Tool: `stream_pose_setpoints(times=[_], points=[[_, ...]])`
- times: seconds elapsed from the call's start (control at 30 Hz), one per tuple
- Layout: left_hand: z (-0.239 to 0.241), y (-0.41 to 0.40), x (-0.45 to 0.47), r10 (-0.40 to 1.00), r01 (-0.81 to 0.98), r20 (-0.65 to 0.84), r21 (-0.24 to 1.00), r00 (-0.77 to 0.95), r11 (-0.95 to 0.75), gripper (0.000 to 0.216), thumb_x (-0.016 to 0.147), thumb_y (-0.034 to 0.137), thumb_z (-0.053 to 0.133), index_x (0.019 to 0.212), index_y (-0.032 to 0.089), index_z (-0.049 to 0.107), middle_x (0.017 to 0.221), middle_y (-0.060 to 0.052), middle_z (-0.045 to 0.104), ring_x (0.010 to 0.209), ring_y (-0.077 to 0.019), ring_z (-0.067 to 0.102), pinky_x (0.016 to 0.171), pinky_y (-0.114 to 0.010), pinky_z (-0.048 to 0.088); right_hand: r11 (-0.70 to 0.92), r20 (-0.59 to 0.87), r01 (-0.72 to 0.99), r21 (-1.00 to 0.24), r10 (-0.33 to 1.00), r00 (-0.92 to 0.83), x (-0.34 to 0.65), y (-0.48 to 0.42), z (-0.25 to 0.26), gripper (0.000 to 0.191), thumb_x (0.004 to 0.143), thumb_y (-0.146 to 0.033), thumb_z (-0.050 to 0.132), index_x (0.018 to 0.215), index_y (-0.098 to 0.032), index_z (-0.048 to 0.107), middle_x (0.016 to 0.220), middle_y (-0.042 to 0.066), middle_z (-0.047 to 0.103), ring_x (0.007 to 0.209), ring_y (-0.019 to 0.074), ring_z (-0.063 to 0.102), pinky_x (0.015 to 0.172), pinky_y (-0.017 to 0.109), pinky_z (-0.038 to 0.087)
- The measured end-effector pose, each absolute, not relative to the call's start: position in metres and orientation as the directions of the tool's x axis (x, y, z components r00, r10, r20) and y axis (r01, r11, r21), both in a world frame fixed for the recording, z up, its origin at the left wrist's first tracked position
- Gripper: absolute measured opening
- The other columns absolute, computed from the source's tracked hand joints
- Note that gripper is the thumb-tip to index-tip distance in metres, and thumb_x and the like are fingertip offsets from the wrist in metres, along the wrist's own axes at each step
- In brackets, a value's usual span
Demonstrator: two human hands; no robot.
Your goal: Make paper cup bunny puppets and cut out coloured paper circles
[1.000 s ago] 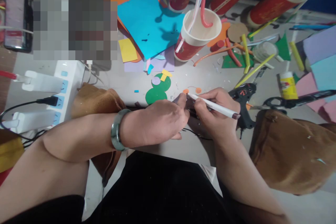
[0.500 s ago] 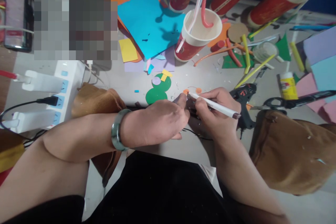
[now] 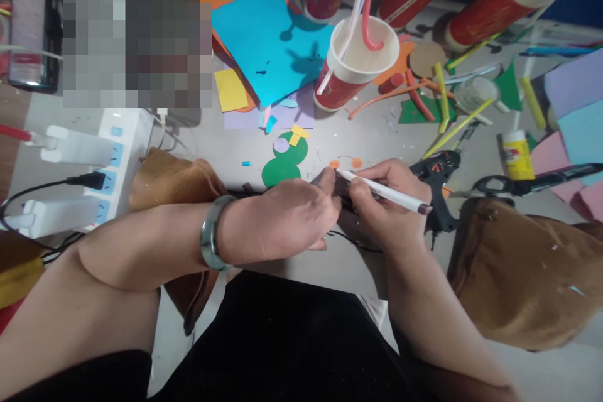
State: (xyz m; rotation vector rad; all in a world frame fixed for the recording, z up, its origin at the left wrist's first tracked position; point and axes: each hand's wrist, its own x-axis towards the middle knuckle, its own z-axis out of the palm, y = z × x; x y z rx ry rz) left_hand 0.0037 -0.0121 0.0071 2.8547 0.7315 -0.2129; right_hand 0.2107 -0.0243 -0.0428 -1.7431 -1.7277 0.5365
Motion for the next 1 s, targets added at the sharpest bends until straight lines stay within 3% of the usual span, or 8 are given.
stream_pose_setpoints(times=[0.43,1.0], points=[[0.0085,-0.0117,0.005,0.468,0.497,-0.192,0.149,0.863,-0.855,0.076,0.104,0.054,0.079,0.15,-0.006,0.067,0.157,-0.044,0.063,0.088,-0.0261,0.081,0.071,-0.033,0.06,0.035,0.132,0.708,-0.705,0.988,0.083,0.2085,-0.0251,-0.0431,0.003,0.083,-0.029,0.067,0.081,-0.027,0.066,0.063,-0.002,0.07,0.05,0.0172,0.059,0.052,0.031,0.053],[0.0056,-0.0117,0.0039,0.47,0.499,-0.185,0.178,0.863,-0.848,0.072,0.103,0.053,0.081,0.144,-0.005,0.07,0.154,-0.044,0.065,0.084,-0.0254,0.081,0.067,-0.033,0.059,0.044,0.115,0.687,-0.725,0.992,0.057,0.2079,-0.0254,-0.0438,0.004,0.089,-0.03,0.068,0.085,-0.028,0.068,0.076,0.001,0.08,0.061,0.02,0.073,0.06,0.033,0.061]])
